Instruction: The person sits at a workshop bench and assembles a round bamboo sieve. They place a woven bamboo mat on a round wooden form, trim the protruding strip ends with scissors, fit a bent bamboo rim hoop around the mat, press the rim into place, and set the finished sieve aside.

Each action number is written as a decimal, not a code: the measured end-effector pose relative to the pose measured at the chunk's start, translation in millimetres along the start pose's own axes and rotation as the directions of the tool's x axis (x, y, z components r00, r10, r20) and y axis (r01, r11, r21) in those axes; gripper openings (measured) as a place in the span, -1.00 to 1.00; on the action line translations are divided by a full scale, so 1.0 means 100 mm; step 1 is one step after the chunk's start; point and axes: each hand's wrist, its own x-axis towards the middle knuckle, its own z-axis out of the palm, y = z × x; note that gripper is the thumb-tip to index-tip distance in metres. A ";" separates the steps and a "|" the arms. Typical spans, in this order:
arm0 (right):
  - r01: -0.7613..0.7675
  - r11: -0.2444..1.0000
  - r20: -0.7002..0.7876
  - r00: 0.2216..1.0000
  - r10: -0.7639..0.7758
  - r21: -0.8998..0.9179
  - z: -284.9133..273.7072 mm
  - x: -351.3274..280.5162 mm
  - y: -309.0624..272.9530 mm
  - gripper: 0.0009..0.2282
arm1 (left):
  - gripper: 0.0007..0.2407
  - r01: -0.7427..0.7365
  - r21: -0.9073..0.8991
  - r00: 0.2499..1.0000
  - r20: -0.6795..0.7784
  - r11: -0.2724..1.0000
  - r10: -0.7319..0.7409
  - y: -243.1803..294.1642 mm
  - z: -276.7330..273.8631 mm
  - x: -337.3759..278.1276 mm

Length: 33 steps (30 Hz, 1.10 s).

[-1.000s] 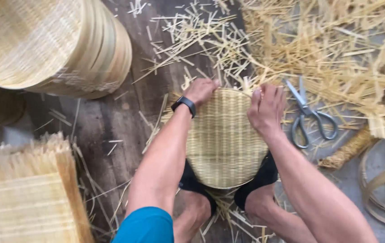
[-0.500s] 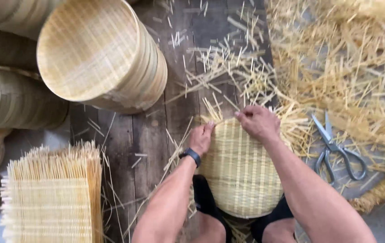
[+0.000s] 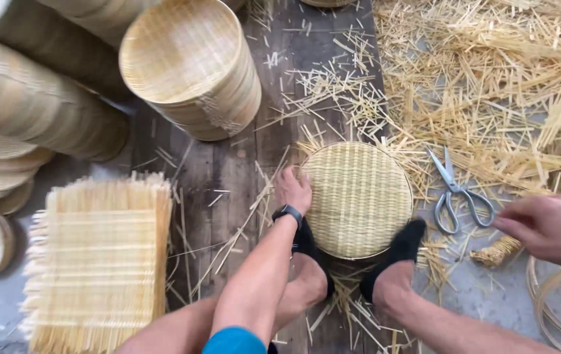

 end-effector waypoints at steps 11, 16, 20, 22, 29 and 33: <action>-0.158 0.883 -0.012 0.983 0.182 0.442 1.53 0.94 -0.56 -0.55 | -0.67 0.384 -0.020 0.905 0.207 0.923 -0.372 -0.20 -0.27 -0.29; -0.199 0.679 -0.085 0.929 0.361 0.707 1.85 1.16 -0.91 -0.51 | -0.63 0.652 -0.339 0.747 0.132 0.679 -0.651 -0.27 0.33 -0.48; -0.191 0.536 -0.080 0.894 0.441 0.822 1.88 1.26 -0.91 -0.47 | -0.72 0.583 -0.727 0.647 0.146 0.362 -0.748 -0.41 0.57 -0.39; 0.013 0.466 -0.217 0.896 0.387 0.885 1.77 1.11 -0.81 -0.52 | -0.73 0.541 -0.796 0.646 0.188 0.271 -0.740 0.11 0.04 -0.19; 0.277 -0.499 -0.187 0.957 0.223 0.822 1.86 1.04 -0.37 -0.67 | -0.54 0.378 -0.898 0.907 0.310 0.224 -0.286 0.32 -0.84 0.13; 0.117 -0.649 0.010 0.982 0.188 0.752 2.07 1.30 -0.47 -0.63 | -0.44 0.753 -0.632 0.609 0.775 -0.183 -0.170 0.17 -0.49 0.02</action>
